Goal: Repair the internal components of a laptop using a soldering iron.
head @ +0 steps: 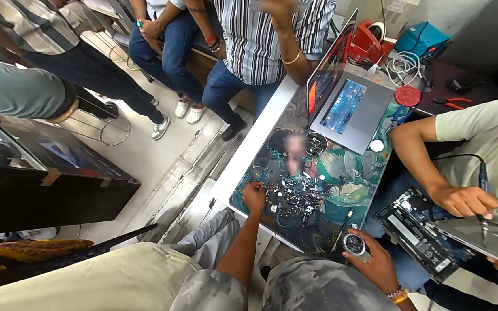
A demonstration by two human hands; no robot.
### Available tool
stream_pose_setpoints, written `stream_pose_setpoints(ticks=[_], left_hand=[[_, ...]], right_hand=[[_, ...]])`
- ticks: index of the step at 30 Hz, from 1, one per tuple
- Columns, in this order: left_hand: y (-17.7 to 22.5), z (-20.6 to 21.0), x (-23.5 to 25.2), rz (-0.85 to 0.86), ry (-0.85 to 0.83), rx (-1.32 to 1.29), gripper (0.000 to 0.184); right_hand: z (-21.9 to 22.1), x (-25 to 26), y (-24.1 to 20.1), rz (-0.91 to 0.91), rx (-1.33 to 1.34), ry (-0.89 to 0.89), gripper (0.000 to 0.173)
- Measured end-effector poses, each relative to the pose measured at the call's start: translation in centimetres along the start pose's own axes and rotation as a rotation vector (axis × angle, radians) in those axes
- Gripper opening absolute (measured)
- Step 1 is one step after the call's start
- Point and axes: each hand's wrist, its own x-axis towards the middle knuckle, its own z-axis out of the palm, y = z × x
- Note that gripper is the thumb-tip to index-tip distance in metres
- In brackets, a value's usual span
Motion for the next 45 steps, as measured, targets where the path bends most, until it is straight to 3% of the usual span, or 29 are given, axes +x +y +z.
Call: stream_pose_setpoints(ticks=[4,16,21,30,34,38,45], left_hand=[[0.7,-0.2,0.4,0.039,-0.017,0.028,0.019],[2.8,-0.9,0.7,0.32,-0.178,0.426,0.022],[2.1,-0.8,1.2,0.293,-0.172,0.405,0.02],[0.4,-1.5,2.5,0.017,-0.129,-0.403,0.021],[-0.4,-2.1,2.0,-0.041,-0.118,-0.544,0.016],[-1.2,-1.9,1.6,0.019,-0.083,-0.424,0.022],[0.4,-2.1,0.5,0.136,-0.229,0.066,0.02]], right_hand=[[-0.2,0.1,0.0,-0.003,-0.023,-0.004,0.061],[-0.5,0.2,-0.1,0.001,-0.026,0.013,0.061],[-0.2,0.2,-0.2,0.002,-0.015,0.005,0.06],[-0.4,-0.1,0.0,0.032,0.012,0.032,0.062],[-0.1,-0.1,0.2,0.04,0.019,-0.002,0.062],[0.2,0.0,0.2,0.02,0.014,-0.006,0.063],[0.0,0.1,0.2,0.021,-0.001,0.016,0.062]])
